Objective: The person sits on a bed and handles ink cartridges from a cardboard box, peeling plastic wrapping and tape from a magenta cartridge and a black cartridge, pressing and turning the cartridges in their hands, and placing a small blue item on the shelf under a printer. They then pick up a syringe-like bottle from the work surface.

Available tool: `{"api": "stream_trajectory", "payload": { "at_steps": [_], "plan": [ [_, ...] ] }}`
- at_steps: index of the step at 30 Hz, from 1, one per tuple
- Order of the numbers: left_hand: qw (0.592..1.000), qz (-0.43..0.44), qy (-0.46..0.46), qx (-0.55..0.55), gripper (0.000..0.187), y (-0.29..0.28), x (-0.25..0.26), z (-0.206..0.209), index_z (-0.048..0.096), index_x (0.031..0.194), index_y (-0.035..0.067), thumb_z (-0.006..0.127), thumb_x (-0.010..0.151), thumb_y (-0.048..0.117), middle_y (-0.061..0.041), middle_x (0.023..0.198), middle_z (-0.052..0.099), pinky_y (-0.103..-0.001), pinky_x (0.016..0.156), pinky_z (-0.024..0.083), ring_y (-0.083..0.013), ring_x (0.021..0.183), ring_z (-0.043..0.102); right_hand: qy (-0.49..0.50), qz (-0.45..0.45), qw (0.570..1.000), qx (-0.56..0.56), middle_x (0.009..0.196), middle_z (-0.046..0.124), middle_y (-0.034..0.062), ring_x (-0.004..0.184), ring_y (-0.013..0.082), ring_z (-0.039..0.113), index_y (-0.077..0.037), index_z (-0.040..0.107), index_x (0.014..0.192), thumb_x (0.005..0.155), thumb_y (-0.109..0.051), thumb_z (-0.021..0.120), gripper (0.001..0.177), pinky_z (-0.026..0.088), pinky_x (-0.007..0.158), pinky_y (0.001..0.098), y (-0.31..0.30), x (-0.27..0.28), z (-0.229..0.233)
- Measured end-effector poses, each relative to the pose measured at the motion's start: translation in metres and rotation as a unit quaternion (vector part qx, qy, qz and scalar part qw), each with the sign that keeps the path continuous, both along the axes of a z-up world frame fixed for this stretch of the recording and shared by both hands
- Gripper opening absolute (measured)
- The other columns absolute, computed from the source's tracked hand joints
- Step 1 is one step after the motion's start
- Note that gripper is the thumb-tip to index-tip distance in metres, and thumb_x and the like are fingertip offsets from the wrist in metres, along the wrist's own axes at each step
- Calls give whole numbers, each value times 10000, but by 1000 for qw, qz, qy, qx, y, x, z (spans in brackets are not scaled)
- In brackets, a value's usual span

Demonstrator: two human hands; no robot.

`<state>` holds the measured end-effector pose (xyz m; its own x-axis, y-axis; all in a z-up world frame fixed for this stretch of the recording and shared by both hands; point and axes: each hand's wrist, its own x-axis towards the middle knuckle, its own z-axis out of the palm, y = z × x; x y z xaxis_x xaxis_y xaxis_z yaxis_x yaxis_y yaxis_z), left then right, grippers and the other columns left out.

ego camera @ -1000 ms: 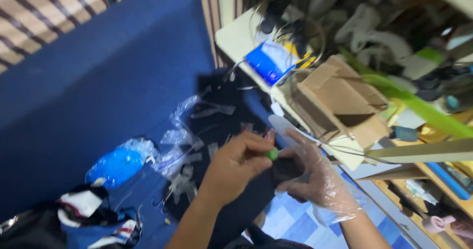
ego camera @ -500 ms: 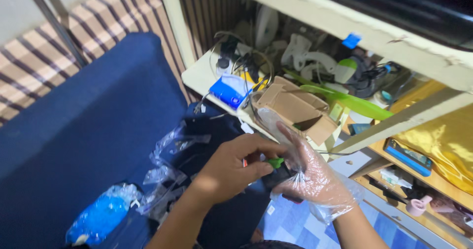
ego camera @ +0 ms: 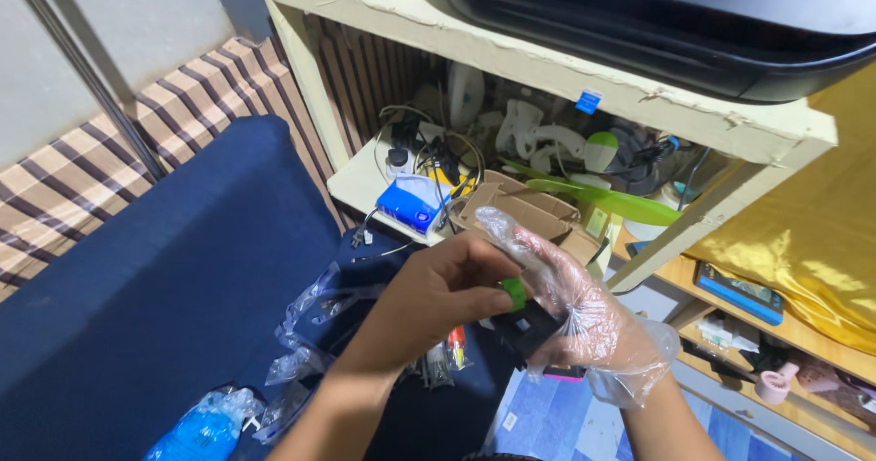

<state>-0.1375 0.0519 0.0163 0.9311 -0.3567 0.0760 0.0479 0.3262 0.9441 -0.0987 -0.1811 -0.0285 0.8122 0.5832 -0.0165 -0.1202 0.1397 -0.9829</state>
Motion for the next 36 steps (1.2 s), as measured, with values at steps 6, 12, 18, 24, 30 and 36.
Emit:
{"api": "stream_trajectory", "payload": {
  "at_steps": [6,12,18,24,30,36],
  "plan": [
    [947,50,-298,110,184,-15,-10,8,689,1027,67,728,884,-41,-44,1127,726,-286,961,591,-160,1103,719,-47,41,994,88,1623,421,221,1533,338,402,-10,282,1608,443,57,781,1269,300,1253,447,-7,-4,2],
    [919,26,-344,188,117,-16,-20,18,710,961,59,728,880,-24,-34,1067,750,-297,938,582,-177,1056,728,-61,51,993,89,1686,340,186,1562,298,322,42,265,1591,469,-120,1010,1357,236,1255,416,-17,-4,4],
    [891,14,-392,229,71,-14,-22,28,695,929,67,734,871,53,-37,1020,720,-326,936,564,-208,1050,699,-26,53,991,119,1642,342,201,1530,317,337,43,251,1578,461,-131,1040,1379,255,1248,454,-15,-7,8],
    [870,36,-423,248,79,-16,-28,29,649,963,57,696,902,38,-61,1054,668,-346,938,545,-247,1067,659,-57,44,993,95,1609,403,205,1493,314,413,45,253,1585,480,-114,1025,1357,339,1220,447,-14,-13,13],
    [876,32,-406,257,73,-16,-26,26,646,960,51,695,907,62,-86,1090,613,-354,933,534,-270,1081,639,-48,22,998,21,1496,523,207,1352,295,546,-16,288,1612,468,-123,1009,1357,435,1121,421,-16,-15,19],
    [883,19,-380,275,87,-10,-24,23,666,941,52,717,886,95,-86,1058,634,-364,925,522,-276,1075,635,-56,8,998,23,1516,507,155,1324,271,540,-28,337,1599,496,-138,1007,1296,439,1098,413,-12,-16,19]
  ]
}}
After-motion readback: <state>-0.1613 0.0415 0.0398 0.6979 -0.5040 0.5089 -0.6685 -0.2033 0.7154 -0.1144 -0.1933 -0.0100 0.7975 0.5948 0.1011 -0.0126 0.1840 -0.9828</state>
